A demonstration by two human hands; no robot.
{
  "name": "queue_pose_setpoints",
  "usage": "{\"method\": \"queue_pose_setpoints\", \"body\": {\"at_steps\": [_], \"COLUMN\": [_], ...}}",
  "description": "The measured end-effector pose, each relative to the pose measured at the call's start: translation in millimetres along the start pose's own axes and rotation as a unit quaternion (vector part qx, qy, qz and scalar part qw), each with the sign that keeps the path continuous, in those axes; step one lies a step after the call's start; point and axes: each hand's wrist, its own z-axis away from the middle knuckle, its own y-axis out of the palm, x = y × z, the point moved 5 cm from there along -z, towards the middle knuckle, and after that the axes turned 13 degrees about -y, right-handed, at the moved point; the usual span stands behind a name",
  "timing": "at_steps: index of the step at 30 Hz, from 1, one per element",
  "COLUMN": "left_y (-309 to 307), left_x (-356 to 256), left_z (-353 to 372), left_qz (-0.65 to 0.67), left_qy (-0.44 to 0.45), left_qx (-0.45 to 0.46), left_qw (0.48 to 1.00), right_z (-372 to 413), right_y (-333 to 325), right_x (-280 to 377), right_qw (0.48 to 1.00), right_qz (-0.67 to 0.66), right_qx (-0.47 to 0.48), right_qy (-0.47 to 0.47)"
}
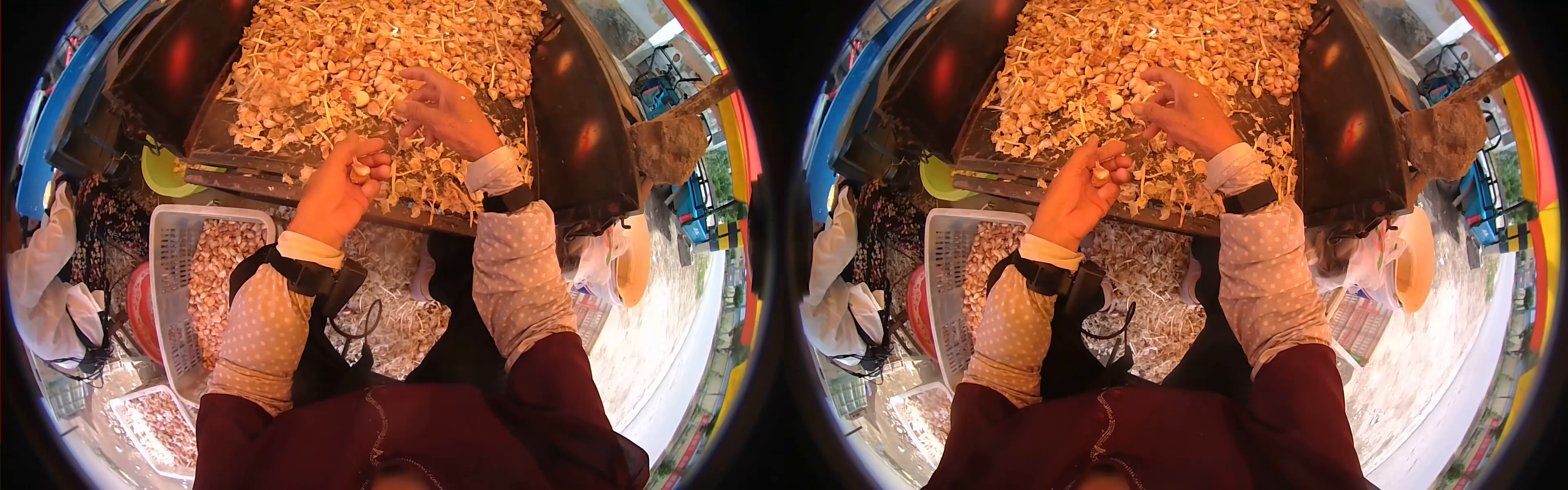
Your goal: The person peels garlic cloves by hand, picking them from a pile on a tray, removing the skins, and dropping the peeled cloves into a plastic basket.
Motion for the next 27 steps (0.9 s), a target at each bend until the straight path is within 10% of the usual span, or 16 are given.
{"method": "queue_pose_setpoints", "body": {"at_steps": [8, 13, 27], "left_y": [-2.1, -6.9, -12.5], "left_x": [-13.1, -21.5, -29.6], "left_z": [3.7, 3.7, 11.5], "left_qz": [0.0, -0.017, -0.023], "left_qy": [0.024, 0.046, 0.086], "left_qx": [0.006, 0.0, 0.006], "left_qw": [1.0, 0.999, 0.996], "right_z": [-29.7, -45.8, -34.2], "right_y": [18.8, 55.8, 52.3], "right_x": [-69.6, -95.4, -82.1], "right_qw": [0.994, 0.886, 0.919], "right_qz": [0.108, 0.456, 0.363], "right_qx": [-0.002, 0.061, 0.109], "right_qy": [0.021, -0.06, -0.113]}}
